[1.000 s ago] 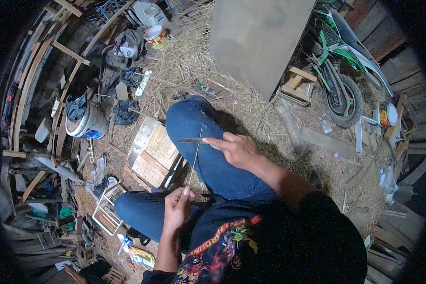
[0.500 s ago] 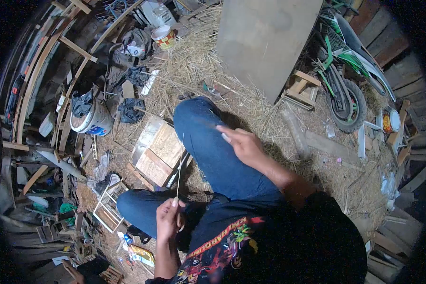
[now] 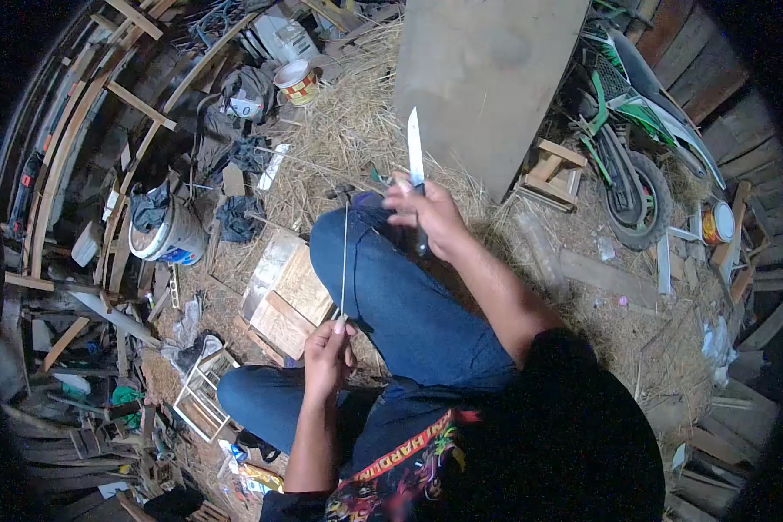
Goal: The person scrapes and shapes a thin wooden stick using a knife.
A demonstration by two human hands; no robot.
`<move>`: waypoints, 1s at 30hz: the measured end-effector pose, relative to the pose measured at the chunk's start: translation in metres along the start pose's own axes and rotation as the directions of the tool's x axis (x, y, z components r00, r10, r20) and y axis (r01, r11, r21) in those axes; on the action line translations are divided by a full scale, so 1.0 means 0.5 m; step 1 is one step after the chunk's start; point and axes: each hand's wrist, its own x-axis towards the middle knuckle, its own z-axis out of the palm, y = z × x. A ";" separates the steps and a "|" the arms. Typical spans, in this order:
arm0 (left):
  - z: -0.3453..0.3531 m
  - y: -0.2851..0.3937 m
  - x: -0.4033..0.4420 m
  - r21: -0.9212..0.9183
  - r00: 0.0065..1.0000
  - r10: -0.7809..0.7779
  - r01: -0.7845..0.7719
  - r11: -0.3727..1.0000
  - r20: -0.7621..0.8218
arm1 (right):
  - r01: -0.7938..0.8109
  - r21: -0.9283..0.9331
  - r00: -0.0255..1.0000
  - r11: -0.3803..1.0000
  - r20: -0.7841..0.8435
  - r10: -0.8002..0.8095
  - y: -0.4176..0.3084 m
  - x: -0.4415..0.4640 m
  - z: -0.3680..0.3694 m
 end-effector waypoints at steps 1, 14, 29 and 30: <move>-0.001 0.000 0.003 0.033 1.000 0.012 -0.012 0.999 -0.008 | -0.116 0.177 0.992 0.977 0.077 0.104 -0.029 -0.018 0.028; 0.002 -0.010 0.019 -0.064 0.998 -0.028 0.031 0.997 0.054 | -0.145 -0.110 0.985 0.983 0.073 0.153 -0.036 0.027 0.098; 0.015 0.059 0.089 -0.077 0.989 0.142 -0.144 0.987 -0.035 | -0.148 -0.161 0.981 0.976 0.099 0.165 -0.021 0.017 0.154; 0.014 0.069 0.089 -0.070 0.992 0.118 -0.122 0.990 -0.049 | -0.125 -0.165 0.985 0.978 0.101 0.143 -0.022 0.018 0.155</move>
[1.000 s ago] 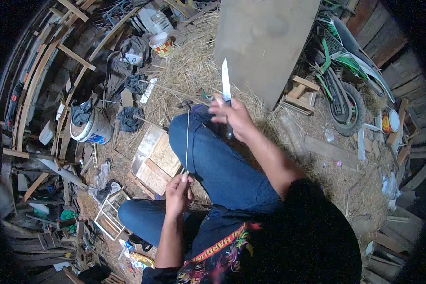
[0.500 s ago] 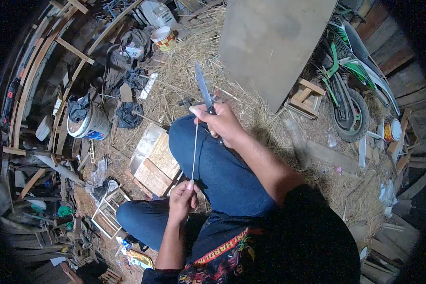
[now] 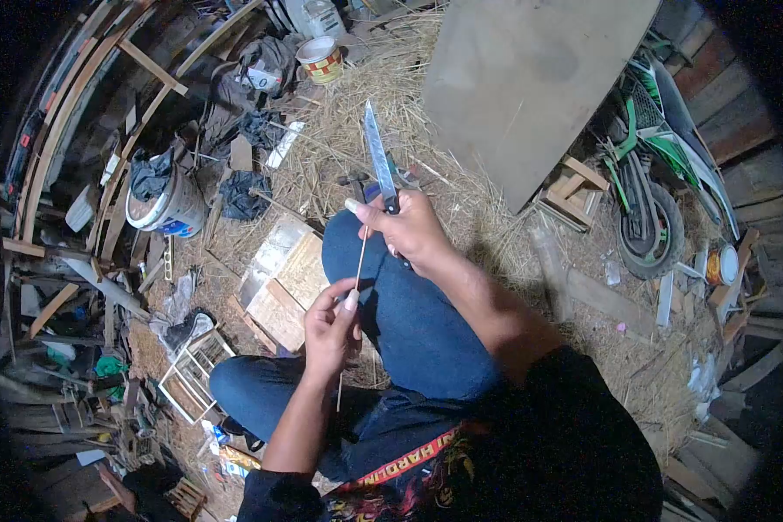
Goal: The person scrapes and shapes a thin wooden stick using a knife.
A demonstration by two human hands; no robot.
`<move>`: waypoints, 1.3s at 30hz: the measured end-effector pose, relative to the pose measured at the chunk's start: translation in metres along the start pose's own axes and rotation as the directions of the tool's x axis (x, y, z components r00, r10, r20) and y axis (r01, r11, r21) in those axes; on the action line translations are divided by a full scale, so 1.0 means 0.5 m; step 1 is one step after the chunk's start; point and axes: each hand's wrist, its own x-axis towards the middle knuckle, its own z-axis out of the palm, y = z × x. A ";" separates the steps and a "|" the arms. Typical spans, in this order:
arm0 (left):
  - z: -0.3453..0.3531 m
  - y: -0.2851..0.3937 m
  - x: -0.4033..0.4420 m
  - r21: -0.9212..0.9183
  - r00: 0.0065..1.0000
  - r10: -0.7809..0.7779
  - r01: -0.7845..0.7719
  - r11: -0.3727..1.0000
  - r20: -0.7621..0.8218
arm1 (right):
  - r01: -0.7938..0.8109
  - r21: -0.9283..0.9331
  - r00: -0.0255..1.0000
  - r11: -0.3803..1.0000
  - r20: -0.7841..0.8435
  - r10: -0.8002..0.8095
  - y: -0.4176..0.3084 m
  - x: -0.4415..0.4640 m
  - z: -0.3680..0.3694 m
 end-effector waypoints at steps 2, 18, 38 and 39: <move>-0.007 0.003 0.005 0.027 0.999 -0.016 0.017 1.000 -0.029 | 0.015 -0.058 1.000 0.998 -0.008 -0.015 -0.003 -0.001 0.001; -0.031 -0.045 0.021 0.102 0.993 -0.081 0.090 0.991 -0.088 | 0.548 -0.800 0.779 0.244 0.381 -0.498 0.041 -0.139 -0.049; -0.045 -0.043 0.031 0.091 0.992 -0.121 0.117 0.989 0.042 | 0.457 -0.873 0.873 0.172 0.402 -0.276 0.023 -0.135 -0.073; -0.045 -0.043 0.031 0.075 0.993 -0.101 0.097 0.993 0.055 | 0.475 -0.866 0.873 0.155 0.441 -0.210 0.018 -0.140 -0.069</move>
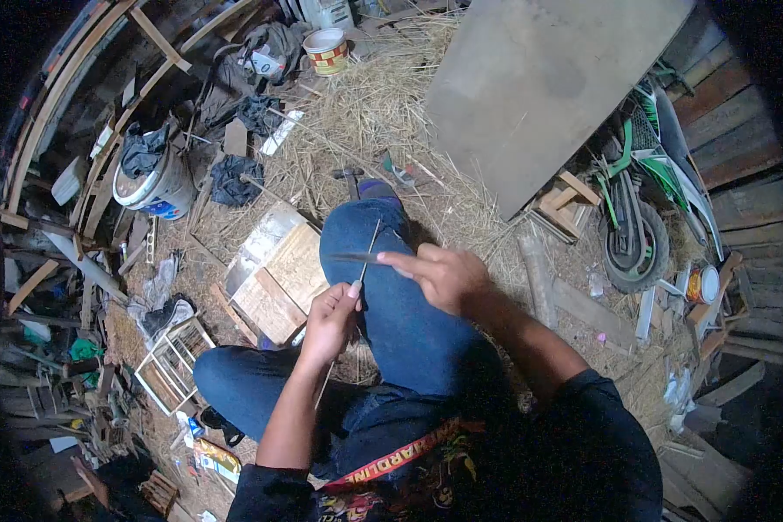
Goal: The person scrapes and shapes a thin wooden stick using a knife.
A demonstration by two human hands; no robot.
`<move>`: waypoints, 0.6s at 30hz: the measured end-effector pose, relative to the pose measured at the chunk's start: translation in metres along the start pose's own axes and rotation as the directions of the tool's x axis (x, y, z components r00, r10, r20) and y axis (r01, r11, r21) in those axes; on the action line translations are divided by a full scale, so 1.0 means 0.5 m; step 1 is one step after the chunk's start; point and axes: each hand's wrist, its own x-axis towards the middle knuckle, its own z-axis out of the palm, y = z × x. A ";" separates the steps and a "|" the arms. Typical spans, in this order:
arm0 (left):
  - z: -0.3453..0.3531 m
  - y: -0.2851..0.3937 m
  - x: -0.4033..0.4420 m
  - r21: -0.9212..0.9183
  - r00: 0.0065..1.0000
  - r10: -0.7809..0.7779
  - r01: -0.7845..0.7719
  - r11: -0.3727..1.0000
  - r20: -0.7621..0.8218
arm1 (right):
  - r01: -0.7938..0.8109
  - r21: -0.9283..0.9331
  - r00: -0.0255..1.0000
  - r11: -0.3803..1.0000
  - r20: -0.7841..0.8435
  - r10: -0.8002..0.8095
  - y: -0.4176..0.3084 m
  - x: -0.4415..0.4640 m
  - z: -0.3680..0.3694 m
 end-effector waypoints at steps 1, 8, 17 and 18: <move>0.000 0.001 -0.001 -0.001 1.000 -0.001 0.001 1.000 0.000 | -0.001 0.000 1.000 1.000 0.001 0.001 0.009 0.003 0.006; 0.004 0.008 -0.010 -0.116 0.998 -0.057 0.058 0.992 0.012 | -0.014 0.068 0.997 0.998 -0.072 0.019 0.019 0.005 0.012; 0.004 0.025 -0.021 -0.271 0.985 -0.153 0.168 0.948 0.078 | 0.015 0.048 0.999 0.999 0.027 -0.017 0.022 -0.001 0.013; 0.006 0.026 -0.020 -0.274 0.984 -0.155 0.172 0.946 0.082 | 0.011 0.046 0.999 0.999 0.031 -0.012 0.027 0.000 0.024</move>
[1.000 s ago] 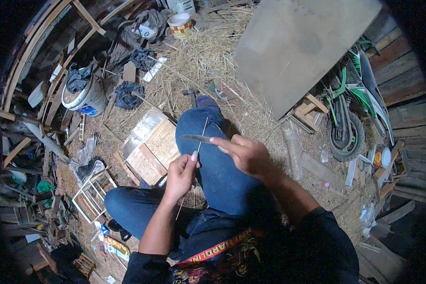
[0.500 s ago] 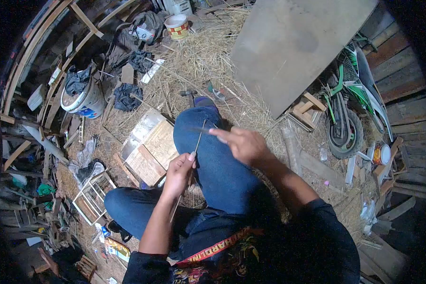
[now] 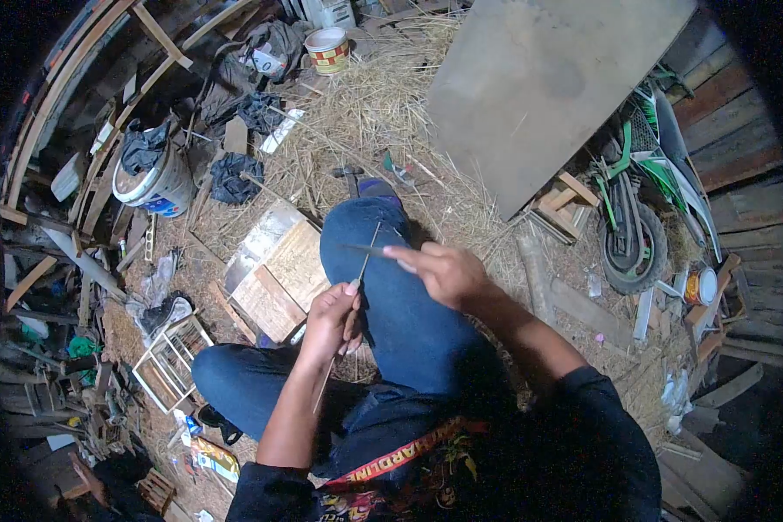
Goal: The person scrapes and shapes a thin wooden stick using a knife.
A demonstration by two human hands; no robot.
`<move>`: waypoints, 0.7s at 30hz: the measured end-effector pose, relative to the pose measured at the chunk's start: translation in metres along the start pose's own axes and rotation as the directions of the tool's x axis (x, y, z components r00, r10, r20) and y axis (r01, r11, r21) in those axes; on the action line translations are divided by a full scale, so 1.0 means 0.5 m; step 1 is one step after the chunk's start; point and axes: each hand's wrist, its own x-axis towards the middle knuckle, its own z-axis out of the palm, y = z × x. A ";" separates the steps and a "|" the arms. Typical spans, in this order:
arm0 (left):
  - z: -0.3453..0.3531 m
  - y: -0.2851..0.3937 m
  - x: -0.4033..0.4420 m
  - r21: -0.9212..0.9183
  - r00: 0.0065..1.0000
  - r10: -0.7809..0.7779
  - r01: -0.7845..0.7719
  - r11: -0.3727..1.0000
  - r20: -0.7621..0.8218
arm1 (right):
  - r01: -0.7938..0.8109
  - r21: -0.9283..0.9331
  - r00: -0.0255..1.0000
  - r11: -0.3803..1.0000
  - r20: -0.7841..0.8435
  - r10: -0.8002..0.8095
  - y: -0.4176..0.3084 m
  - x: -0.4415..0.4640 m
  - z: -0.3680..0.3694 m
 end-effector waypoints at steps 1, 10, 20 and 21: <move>0.005 0.002 0.000 -0.020 1.000 -0.009 0.009 1.000 -0.008 | 0.008 0.058 0.998 0.998 -0.070 -0.003 0.012 0.001 0.017; 0.009 -0.006 0.006 -0.025 0.999 0.023 -0.024 0.999 -0.036 | -0.052 0.002 0.984 0.999 -0.173 0.051 0.028 0.005 0.018; 0.010 -0.037 -0.001 0.254 0.983 0.154 -0.125 0.959 -0.097 | -0.038 -0.122 0.999 0.992 -0.014 0.036 -0.046 -0.037 -0.015; 0.009 -0.037 -0.001 0.257 0.983 0.155 -0.126 0.958 -0.097 | -0.105 -0.105 0.994 0.989 -0.011 0.105 -0.039 -0.034 -0.004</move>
